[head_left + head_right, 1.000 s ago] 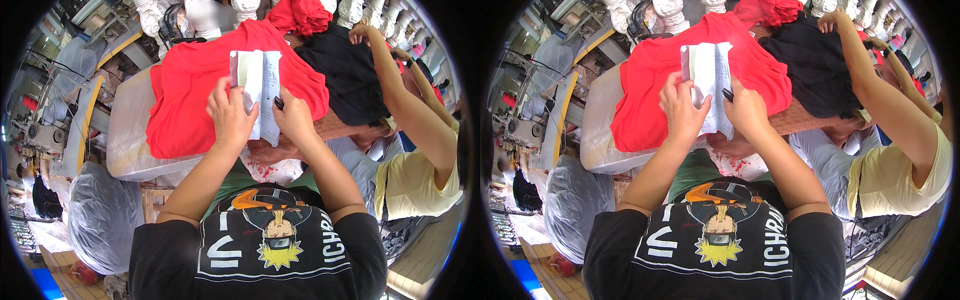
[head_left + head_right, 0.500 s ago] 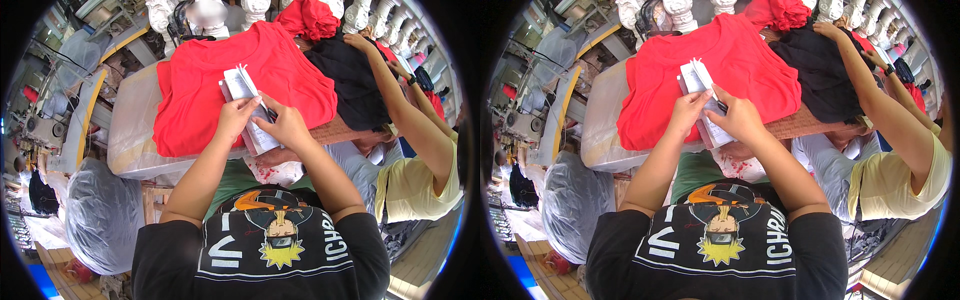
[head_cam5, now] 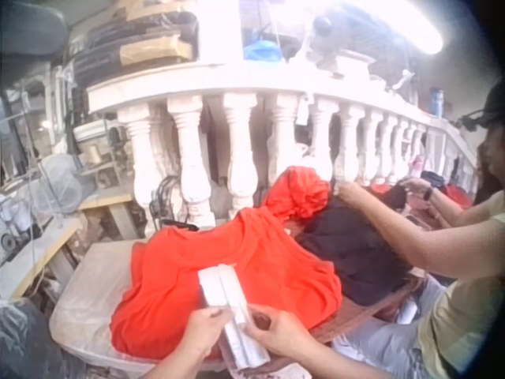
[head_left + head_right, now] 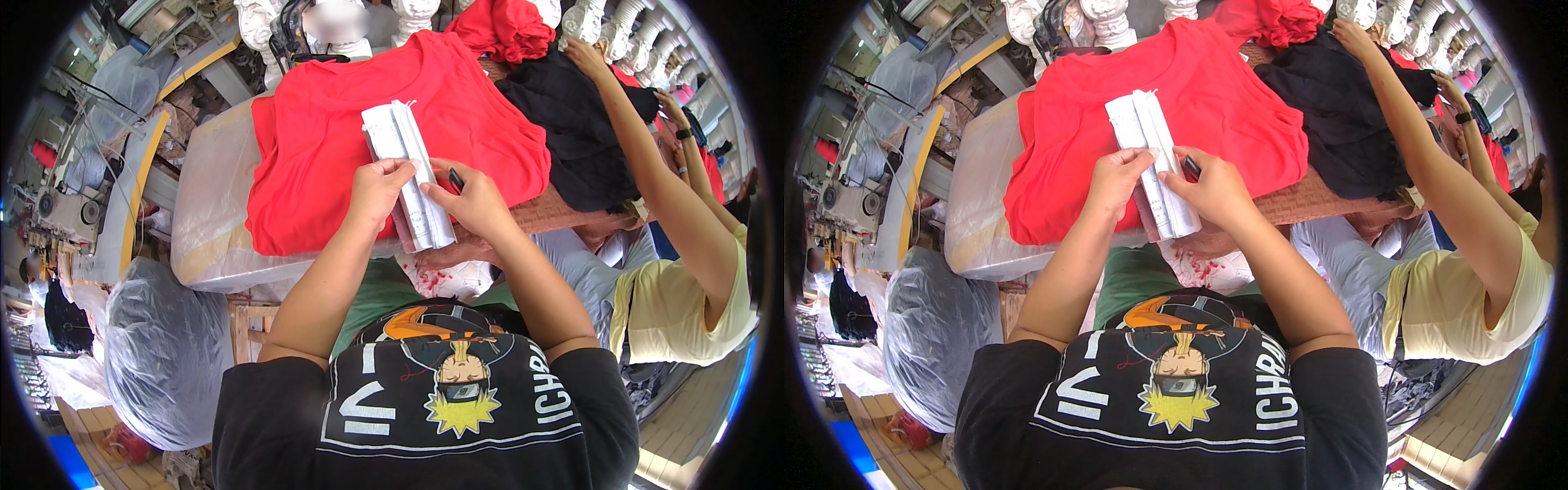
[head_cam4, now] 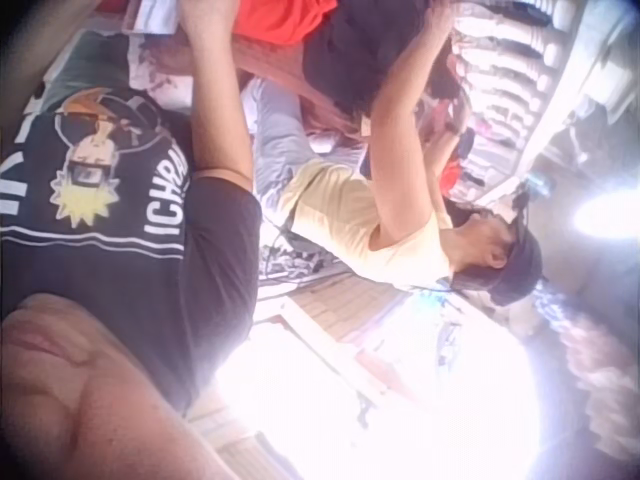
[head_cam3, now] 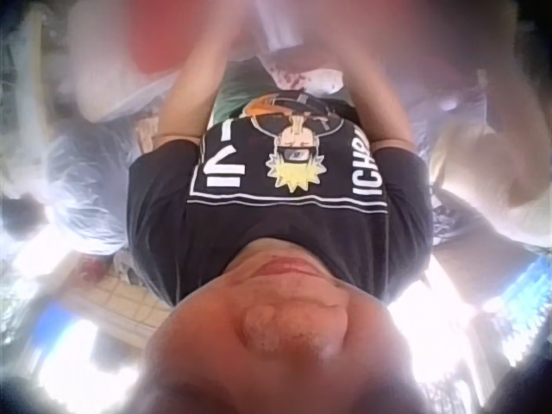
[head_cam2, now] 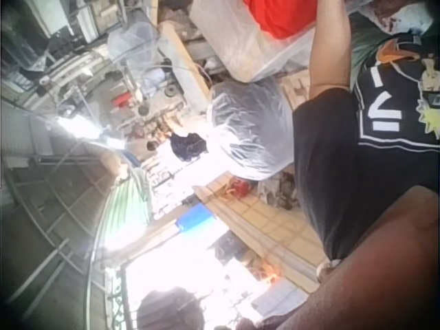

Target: The person picks up red shirts from a stack, spreads them out to check for quality, and places them into a new pile. The person then takes a notepad and a pen from a transparent bag and writes on the notepad while looking at the shirts.

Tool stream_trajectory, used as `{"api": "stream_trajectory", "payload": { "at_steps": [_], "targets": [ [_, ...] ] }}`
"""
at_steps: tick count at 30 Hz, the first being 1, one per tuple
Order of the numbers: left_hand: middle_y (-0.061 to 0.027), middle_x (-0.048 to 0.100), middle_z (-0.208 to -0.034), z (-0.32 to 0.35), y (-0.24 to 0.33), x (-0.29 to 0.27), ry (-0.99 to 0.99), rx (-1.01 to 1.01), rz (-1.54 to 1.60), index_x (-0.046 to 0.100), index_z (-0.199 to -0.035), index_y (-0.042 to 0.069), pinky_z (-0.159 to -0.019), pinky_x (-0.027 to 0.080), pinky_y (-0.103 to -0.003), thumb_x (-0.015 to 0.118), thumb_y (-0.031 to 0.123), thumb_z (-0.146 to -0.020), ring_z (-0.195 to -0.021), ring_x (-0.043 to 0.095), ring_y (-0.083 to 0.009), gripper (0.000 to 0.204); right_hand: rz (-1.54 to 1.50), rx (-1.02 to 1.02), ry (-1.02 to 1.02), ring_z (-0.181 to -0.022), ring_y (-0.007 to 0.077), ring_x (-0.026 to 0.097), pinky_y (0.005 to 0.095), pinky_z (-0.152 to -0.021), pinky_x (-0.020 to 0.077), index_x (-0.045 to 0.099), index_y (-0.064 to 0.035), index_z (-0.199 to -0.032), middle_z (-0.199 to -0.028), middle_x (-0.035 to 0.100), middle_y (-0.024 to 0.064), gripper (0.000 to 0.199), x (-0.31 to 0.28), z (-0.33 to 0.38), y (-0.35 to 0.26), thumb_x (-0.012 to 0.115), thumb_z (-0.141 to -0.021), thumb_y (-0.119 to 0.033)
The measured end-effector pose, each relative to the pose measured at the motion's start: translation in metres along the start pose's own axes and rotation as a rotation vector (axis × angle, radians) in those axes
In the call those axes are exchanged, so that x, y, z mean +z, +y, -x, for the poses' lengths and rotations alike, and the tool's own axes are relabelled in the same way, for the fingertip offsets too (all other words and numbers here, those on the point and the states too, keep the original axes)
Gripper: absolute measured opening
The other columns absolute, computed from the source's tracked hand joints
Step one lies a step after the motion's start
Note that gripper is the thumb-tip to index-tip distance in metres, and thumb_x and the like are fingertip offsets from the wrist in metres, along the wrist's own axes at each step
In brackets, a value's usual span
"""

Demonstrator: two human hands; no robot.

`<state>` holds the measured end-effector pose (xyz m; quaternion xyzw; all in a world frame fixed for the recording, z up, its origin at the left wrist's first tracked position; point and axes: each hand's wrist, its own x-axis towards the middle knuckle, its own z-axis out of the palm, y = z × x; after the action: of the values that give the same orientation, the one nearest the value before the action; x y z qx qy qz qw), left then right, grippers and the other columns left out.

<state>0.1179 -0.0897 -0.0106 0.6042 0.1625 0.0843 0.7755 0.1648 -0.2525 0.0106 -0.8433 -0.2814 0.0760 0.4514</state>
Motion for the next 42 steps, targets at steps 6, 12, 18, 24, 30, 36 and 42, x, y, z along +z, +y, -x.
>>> {"api": "stream_trajectory", "payload": {
  "at_steps": [6, 12, 18, 24, 30, 36, 42],
  "targets": [
    [-0.0079, 0.066, -0.088, -0.004, -0.004, -0.003, -0.066, -0.017, 0.062, 0.064, -0.099, -0.004, -0.071, 0.05, -0.026, 0.071, 0.023, -0.083, -0.078, 0.063, -0.0131, 0.032, -0.066, 0.003, -0.005, -0.086, 0.0293, 0.067, 0.0358, -0.077, 0.0507, 0.06, -0.0029, -0.118, -0.092, 0.067, 0.0213, 0.052, 0.0, -0.002, 0.006, 0.067, -0.079, -0.037],
    [-0.0091, 0.067, -0.093, -0.001, -0.001, 0.0, -0.087, -0.057, 0.093, 0.064, -0.103, -0.004, -0.074, 0.051, -0.027, 0.071, 0.021, -0.083, -0.082, 0.063, -0.0132, 0.033, -0.157, 0.023, -0.003, -0.085, 0.0257, 0.067, 0.0344, -0.077, 0.0503, 0.06, -0.002, -0.118, -0.09, 0.067, 0.0189, 0.046, 0.0, 0.0, 0.009, 0.062, -0.083, -0.032],
    [-0.009, 0.068, -0.094, -0.002, -0.004, -0.002, -0.107, -0.059, 0.106, 0.064, -0.106, -0.004, -0.074, 0.05, -0.026, 0.07, 0.018, -0.083, -0.082, 0.063, -0.013, 0.032, -0.205, 0.05, -0.047, -0.085, 0.015, 0.061, 0.0292, -0.078, 0.0477, 0.058, -0.0002, -0.12, -0.093, 0.067, 0.0126, 0.041, -0.002, 0.001, 0.006, 0.06, -0.087, -0.025],
    [-0.0081, 0.068, -0.094, -0.003, -0.007, -0.004, -0.116, -0.068, 0.126, 0.064, -0.107, -0.003, -0.075, 0.05, -0.026, 0.069, 0.019, -0.085, -0.083, 0.063, -0.0128, 0.031, -0.218, 0.07, -0.061, -0.086, 0.0102, 0.058, 0.0267, -0.079, 0.0464, 0.057, 0.0013, -0.12, -0.094, 0.067, 0.0095, 0.039, -0.003, 0.002, 0.006, 0.059, -0.089, -0.022],
    [-0.0075, 0.067, -0.092, -0.001, -0.004, -0.002, -0.099, -0.083, 0.146, 0.065, -0.103, -0.002, -0.073, 0.05, -0.026, 0.068, 0.018, -0.085, -0.08, 0.063, -0.0122, 0.028, -0.186, 0.035, -0.026, -0.086, 0.022, 0.064, 0.0322, -0.078, 0.0492, 0.06, -0.0009, -0.116, -0.093, 0.067, 0.0161, 0.04, -0.002, 0.002, 0.008, 0.06, -0.086, -0.028],
    [-0.0067, 0.067, -0.089, 0.001, 0.0, 0.005, -0.068, 0.035, 0.068, 0.065, -0.099, -0.003, -0.071, 0.049, -0.024, 0.064, 0.016, -0.087, -0.078, 0.062, -0.0104, 0.022, 0.132, -0.076, 0.106, -0.08, 0.0341, 0.066, 0.0384, -0.072, 0.0518, 0.065, -0.0016, -0.108, -0.082, 0.066, 0.0213, 0.039, -0.005, 0.008, -0.019, 0.063, -0.083, -0.031],
    [-0.0057, 0.066, -0.092, 0.005, 0.019, 0.008, -0.136, 0.099, 0.008, 0.064, -0.103, -0.003, -0.076, 0.048, -0.024, 0.064, 0.018, -0.088, -0.083, 0.061, -0.0104, 0.025, 0.001, -0.019, 0.107, -0.073, 0.0285, 0.067, 0.035, -0.066, 0.0503, 0.066, -0.0016, -0.104, -0.079, 0.065, 0.0205, 0.035, -0.015, 0.0, -0.021, 0.066, -0.082, -0.029]
  ]
}}
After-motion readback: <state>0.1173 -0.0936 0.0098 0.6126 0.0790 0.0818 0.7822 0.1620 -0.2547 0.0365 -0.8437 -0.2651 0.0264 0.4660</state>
